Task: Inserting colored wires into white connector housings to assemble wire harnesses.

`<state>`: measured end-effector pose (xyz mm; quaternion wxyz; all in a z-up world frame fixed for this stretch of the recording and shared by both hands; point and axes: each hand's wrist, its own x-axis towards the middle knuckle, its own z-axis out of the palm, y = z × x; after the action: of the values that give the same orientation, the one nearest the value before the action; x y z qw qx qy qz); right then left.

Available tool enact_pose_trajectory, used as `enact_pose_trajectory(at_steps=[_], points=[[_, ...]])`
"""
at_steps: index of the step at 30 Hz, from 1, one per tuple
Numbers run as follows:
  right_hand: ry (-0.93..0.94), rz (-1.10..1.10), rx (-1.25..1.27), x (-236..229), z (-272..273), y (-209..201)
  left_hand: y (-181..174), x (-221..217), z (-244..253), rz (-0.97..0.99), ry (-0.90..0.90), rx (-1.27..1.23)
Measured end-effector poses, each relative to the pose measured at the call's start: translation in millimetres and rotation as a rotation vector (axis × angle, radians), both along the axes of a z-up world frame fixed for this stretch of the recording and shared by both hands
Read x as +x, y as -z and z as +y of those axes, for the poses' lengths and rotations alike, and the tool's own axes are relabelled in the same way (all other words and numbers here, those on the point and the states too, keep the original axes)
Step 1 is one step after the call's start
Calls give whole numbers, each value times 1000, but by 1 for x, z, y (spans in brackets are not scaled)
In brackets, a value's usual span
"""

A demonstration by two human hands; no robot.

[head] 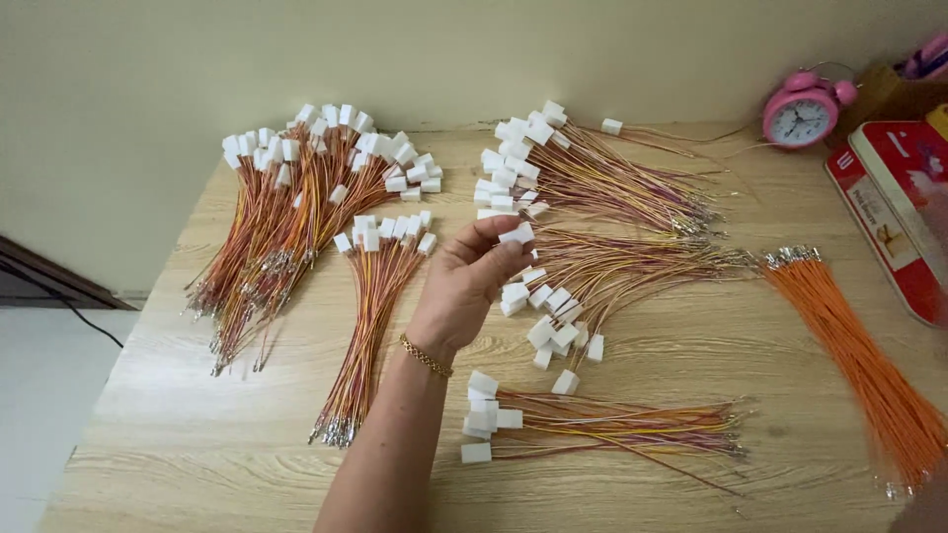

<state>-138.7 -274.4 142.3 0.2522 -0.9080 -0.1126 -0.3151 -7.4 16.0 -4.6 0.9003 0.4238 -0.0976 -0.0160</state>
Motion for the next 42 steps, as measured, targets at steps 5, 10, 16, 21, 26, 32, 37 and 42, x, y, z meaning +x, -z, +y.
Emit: enact_pose_trajectory(at_steps=[5,10,16,21,26,32,37,42], points=[[-59,-47,-100,39,33,33,-10,-2,8,67,189,-75],[-242,-76,-109,62,70,53,-15,-10,10,31,242,-139],[-220,-117,-183,65,81,50,-14,-15,7,-26,334,-172],[-180,-103,-223,63,78,52,-13,-16,6,34,346,-163],[-178,-74,-230,66,75,57,-14,-15,6,65,338,-151],[-202,-90,-197,63,77,54,-12,-16,7,121,328,-163],[-201,-114,-223,68,76,59,-15,-17,6,116,355,-165],[-192,-201,-254,69,76,60,-14,-18,6,109,338,-150]])
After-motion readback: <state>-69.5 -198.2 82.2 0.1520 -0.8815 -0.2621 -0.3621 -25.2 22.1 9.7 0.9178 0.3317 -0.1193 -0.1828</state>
